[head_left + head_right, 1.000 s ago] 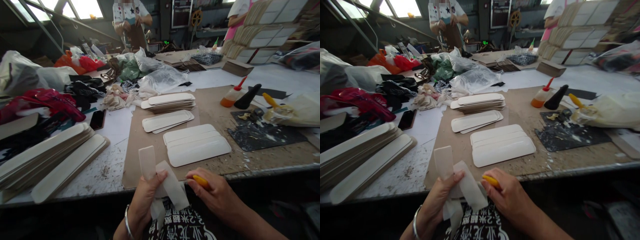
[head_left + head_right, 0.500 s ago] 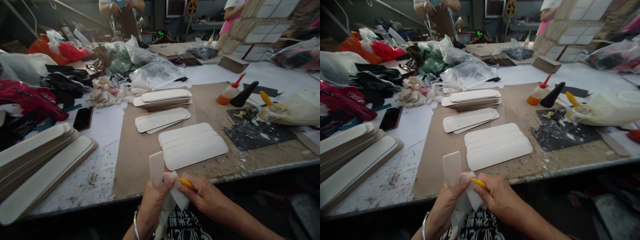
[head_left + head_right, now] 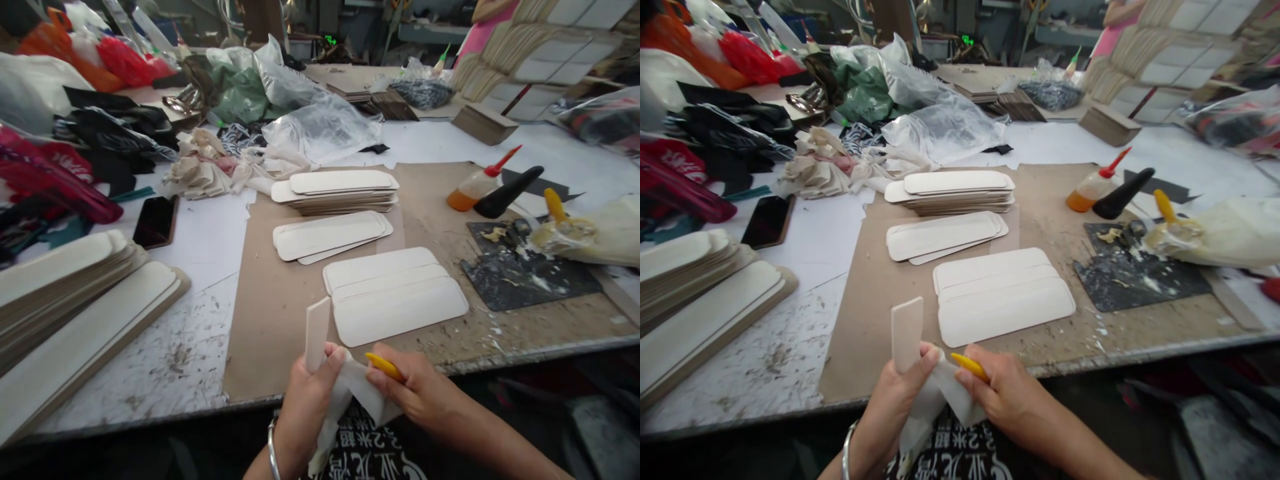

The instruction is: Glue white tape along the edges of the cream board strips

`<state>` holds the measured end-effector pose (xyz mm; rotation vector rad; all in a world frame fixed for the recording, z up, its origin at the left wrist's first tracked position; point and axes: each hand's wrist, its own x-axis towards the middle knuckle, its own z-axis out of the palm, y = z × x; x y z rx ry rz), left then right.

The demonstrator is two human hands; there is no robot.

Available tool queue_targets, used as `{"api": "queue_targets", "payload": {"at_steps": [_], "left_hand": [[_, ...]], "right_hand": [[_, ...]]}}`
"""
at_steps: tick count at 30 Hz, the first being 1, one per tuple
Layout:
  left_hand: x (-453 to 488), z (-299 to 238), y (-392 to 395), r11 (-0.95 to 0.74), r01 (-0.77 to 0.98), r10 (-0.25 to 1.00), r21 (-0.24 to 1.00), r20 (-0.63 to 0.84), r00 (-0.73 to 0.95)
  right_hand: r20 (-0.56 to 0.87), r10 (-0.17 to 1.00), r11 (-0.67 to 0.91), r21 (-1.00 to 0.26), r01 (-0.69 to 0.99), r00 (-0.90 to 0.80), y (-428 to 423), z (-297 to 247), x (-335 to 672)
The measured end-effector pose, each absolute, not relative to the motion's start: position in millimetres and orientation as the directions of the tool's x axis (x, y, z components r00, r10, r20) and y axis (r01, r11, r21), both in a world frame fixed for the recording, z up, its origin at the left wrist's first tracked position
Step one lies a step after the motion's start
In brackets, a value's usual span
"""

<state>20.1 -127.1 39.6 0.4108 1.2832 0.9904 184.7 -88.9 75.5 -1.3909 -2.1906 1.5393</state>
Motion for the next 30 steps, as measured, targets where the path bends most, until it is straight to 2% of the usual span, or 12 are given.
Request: {"api": "queue_targets", "payload": {"at_steps": [9,15,21,25,28,30], "left_hand": [[7.1,50.6,-123.5,0.611,-0.493,0.731,0.619,-0.68,0.051],[1.7,47.7,-122.6,0.598,-0.418,0.78,0.684,-0.616,0.108],[5.7,44.0,-122.6,0.606,-0.329,0.778,0.724,-0.625,0.058],[2.7,47.2,-122.2,0.517,-0.21,0.851,0.83,-0.524,0.024],[-4.5,50.9,-122.6,0.357,0.03,0.933,0.934,-0.355,-0.055],[-9.5,52.4,-123.3,0.243,0.206,0.969,0.948,-0.247,-0.007]], "right_hand": [[-0.478,0.665,0.077,-0.72,0.689,-0.574,-76.3,83.9,179.3],[-0.479,0.667,0.078,-0.717,0.692,-0.571,-76.9,80.7,179.1],[-0.488,0.64,0.006,-0.769,0.639,-0.593,-75.8,81.1,179.5],[-0.473,0.661,0.073,-0.732,0.678,-0.582,-65.7,87.2,184.6],[-0.458,0.697,0.149,-0.661,0.736,-0.552,-50.9,90.0,190.6],[-0.463,0.699,0.191,-0.613,0.766,-0.545,-40.8,90.7,192.2]]}}
